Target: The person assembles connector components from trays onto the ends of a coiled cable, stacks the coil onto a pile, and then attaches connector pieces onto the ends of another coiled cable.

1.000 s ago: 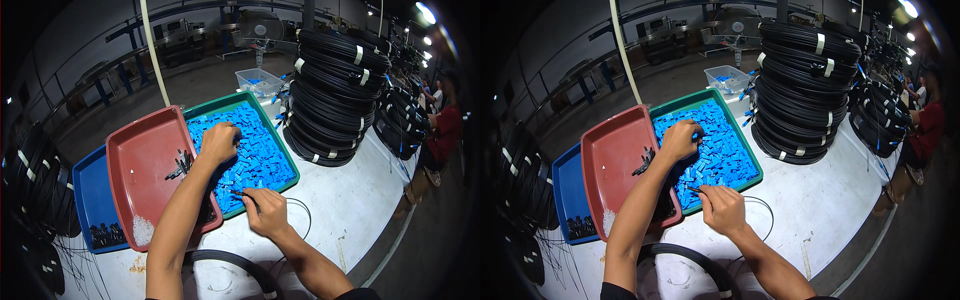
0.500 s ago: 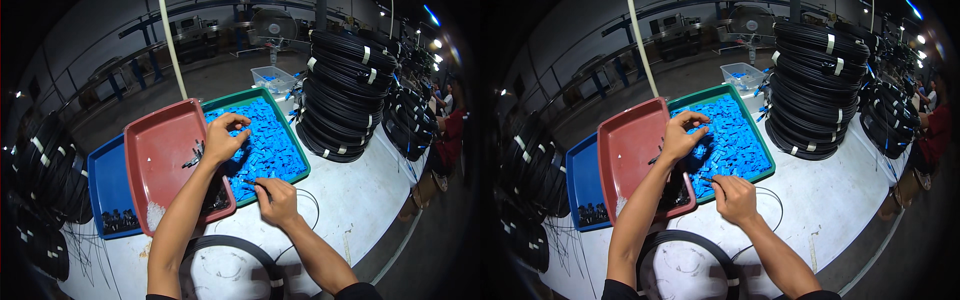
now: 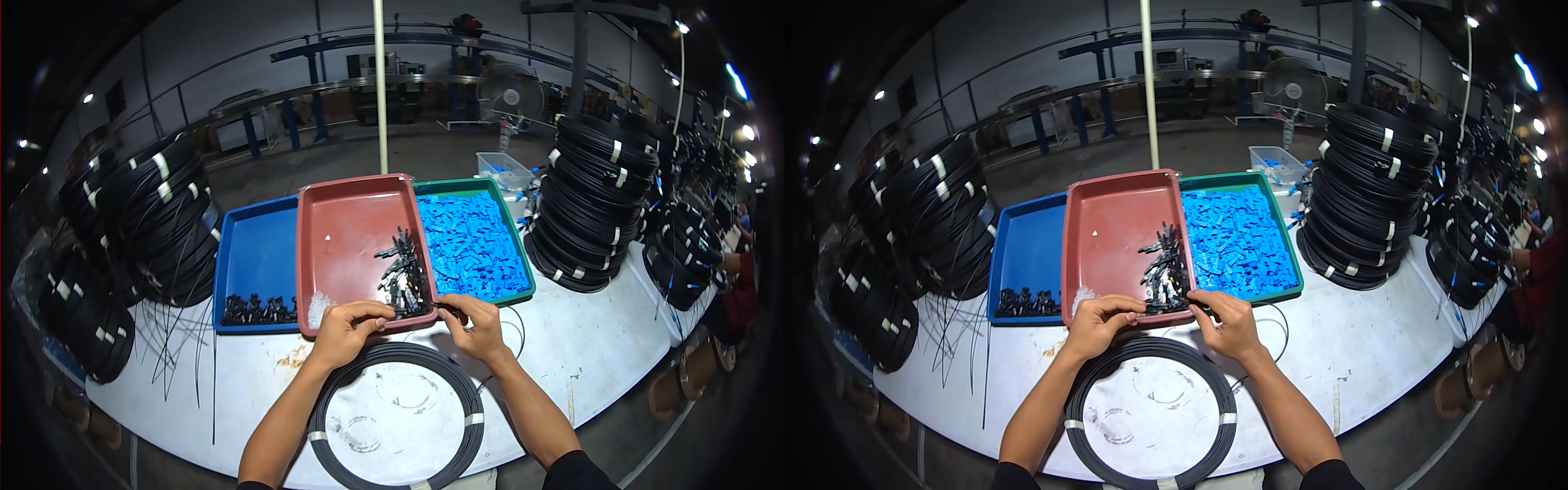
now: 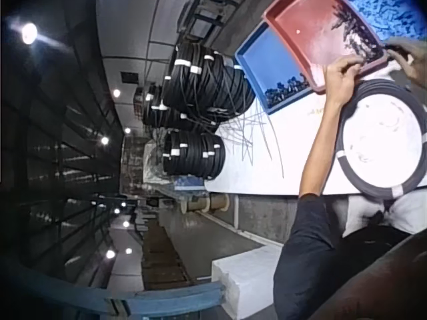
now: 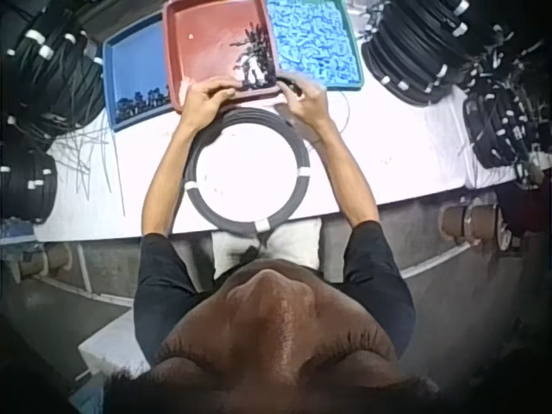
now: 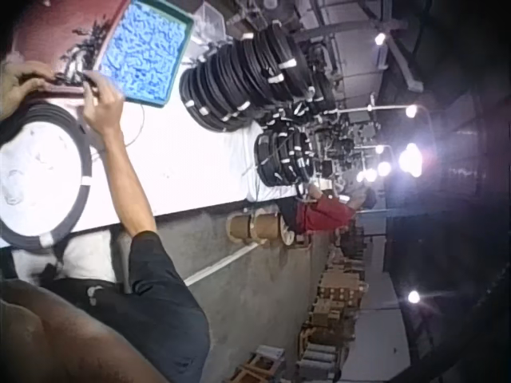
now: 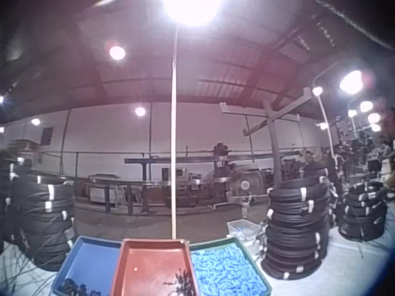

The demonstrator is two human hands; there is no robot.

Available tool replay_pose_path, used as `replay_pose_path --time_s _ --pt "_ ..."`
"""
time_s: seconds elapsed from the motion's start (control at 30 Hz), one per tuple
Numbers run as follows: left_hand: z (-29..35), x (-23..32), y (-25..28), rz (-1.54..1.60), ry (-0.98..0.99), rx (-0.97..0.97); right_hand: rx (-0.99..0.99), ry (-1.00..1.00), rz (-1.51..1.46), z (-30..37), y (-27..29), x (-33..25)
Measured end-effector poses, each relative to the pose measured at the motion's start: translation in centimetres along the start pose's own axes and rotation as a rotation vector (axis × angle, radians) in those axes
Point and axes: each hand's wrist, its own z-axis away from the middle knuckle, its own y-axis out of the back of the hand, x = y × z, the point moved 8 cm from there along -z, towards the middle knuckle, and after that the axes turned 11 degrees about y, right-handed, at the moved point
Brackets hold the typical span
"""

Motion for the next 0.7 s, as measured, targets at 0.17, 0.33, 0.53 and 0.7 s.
replay_pose_path --time_s 0.17,0.33,0.53,0.7 --pt "2.7 -1.2 0.0 0.072 0.024 0.066 -0.114 0.24 -0.096 -0.2 -2.1 -4.4" --pt "3.6 0.1 0.0 0.004 -0.142 0.098 -0.228 0.252 -0.132 0.9 -3.7 -4.8" --pt "4.3 0.4 0.1 -0.038 -0.2 0.126 -0.333 0.24 -0.161 1.2 -4.6 -5.4" --pt "4.3 1.4 -0.3 -0.181 -0.246 0.176 -0.342 0.231 -0.171 1.4 -4.6 -5.2"
